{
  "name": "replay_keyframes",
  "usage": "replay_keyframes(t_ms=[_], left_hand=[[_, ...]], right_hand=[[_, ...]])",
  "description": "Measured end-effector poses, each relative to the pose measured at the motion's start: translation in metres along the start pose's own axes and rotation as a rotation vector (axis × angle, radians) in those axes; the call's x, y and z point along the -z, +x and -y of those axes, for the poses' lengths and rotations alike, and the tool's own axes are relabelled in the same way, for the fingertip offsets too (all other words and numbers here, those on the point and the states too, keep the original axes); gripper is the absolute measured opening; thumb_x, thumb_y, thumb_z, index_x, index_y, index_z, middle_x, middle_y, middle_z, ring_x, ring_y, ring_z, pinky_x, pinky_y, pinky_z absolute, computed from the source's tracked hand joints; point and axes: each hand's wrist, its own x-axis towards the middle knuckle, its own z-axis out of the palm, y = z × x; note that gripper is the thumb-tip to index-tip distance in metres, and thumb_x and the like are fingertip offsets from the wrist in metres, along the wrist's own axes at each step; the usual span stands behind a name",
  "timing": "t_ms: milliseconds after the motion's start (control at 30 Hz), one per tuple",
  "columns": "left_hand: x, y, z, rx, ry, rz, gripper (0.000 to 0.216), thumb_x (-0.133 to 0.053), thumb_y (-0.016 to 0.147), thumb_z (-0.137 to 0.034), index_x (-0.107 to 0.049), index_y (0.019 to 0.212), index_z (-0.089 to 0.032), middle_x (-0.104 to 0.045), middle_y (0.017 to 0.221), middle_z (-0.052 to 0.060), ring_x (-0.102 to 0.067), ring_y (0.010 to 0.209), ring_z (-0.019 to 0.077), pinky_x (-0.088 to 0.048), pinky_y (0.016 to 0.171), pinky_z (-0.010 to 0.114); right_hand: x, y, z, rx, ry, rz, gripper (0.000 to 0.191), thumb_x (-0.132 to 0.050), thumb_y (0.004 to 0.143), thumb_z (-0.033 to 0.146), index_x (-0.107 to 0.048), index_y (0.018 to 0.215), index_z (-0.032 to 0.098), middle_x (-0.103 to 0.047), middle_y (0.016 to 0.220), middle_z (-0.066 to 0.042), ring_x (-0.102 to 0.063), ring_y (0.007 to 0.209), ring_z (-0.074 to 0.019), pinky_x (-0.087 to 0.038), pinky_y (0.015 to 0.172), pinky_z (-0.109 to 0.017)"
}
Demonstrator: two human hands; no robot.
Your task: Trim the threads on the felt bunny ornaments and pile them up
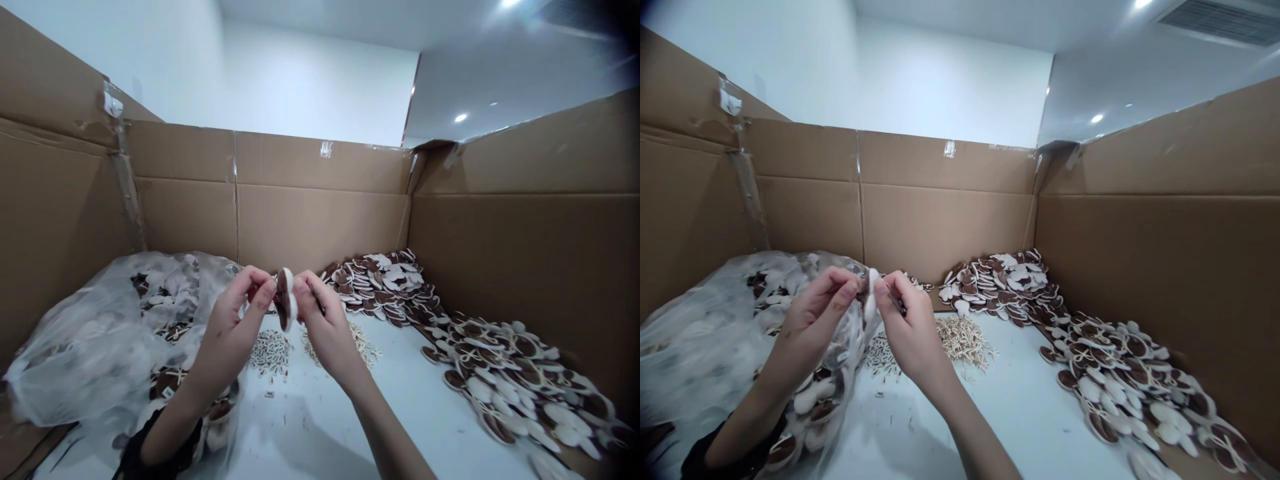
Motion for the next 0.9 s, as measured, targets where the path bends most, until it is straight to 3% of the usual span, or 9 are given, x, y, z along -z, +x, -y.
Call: replay_keyframes(t_ms=[133, 367, 533, 633, 767, 900], left_hand=[[-0.004, -0.003, -0.002, -0.047, 0.088, -0.035, 0.018, -0.048, 0.096, -0.031, -0.052, 0.081, -0.021, -0.052, 0.079, -0.003, -0.049, 0.075, 0.0101, -0.039, 0.065, 0.020], [-0.005, -0.003, -0.001, -0.107, -0.110, -0.035, 0.014, -0.045, 0.097, -0.025, -0.051, 0.086, -0.020, -0.051, 0.084, -0.002, -0.051, 0.066, 0.0077, -0.043, 0.065, 0.021], [-0.002, 0.000, 0.010, -0.070, -0.253, 0.035, 0.020, -0.044, 0.098, -0.026, -0.045, 0.079, -0.019, -0.047, 0.077, -0.003, -0.049, 0.059, 0.0071, -0.042, 0.058, 0.022], [0.001, 0.002, 0.010, -0.001, -0.315, 0.065, 0.023, -0.043, 0.098, -0.029, -0.043, 0.077, -0.019, -0.043, 0.074, -0.003, -0.046, 0.058, 0.0082, -0.039, 0.056, 0.023], [0.012, 0.004, -0.003, 0.025, -0.383, 0.086, 0.032, -0.050, 0.094, -0.037, -0.041, 0.069, -0.019, -0.037, 0.067, -0.001, -0.038, 0.063, 0.0126, -0.035, 0.060, 0.026], [0.038, 0.007, -0.009, -0.026, -0.563, 0.111, 0.043, -0.055, 0.089, -0.040, -0.035, 0.058, -0.019, -0.027, 0.052, -0.003, -0.031, 0.054, 0.0132, -0.031, 0.057, 0.029]], right_hand=[[-0.001, 0.001, 0.002, -0.012, 0.127, 0.059, 0.027, -0.056, 0.088, 0.047, -0.053, 0.084, 0.020, -0.049, 0.070, 0.002, -0.045, 0.062, -0.0123, -0.035, 0.056, -0.026], [0.000, 0.006, -0.006, -0.055, 0.304, 0.080, 0.027, -0.053, 0.091, 0.047, -0.054, 0.082, 0.021, -0.044, 0.068, 0.002, -0.040, 0.058, -0.0109, -0.034, 0.052, -0.023], [-0.001, 0.004, -0.003, -0.021, 0.287, 0.126, 0.030, -0.054, 0.089, 0.048, -0.054, 0.079, 0.020, -0.047, 0.069, 0.001, -0.042, 0.061, -0.0119, -0.034, 0.054, -0.023], [0.000, 0.005, -0.004, -0.104, 0.331, 0.153, 0.033, -0.058, 0.085, 0.051, -0.053, 0.077, 0.019, -0.042, 0.060, 0.004, -0.031, 0.050, -0.0093, -0.026, 0.046, -0.022], [0.005, 0.009, -0.011, -0.241, 0.513, 0.076, 0.037, -0.067, 0.076, 0.053, -0.051, 0.080, 0.021, -0.027, 0.053, 0.009, -0.018, 0.044, -0.0072, -0.018, 0.042, -0.021], [0.012, 0.013, -0.014, -0.248, 0.536, 0.010, 0.036, -0.068, 0.075, 0.050, -0.048, 0.075, 0.020, -0.025, 0.052, 0.009, -0.016, 0.046, -0.0070, -0.012, 0.042, -0.021]])
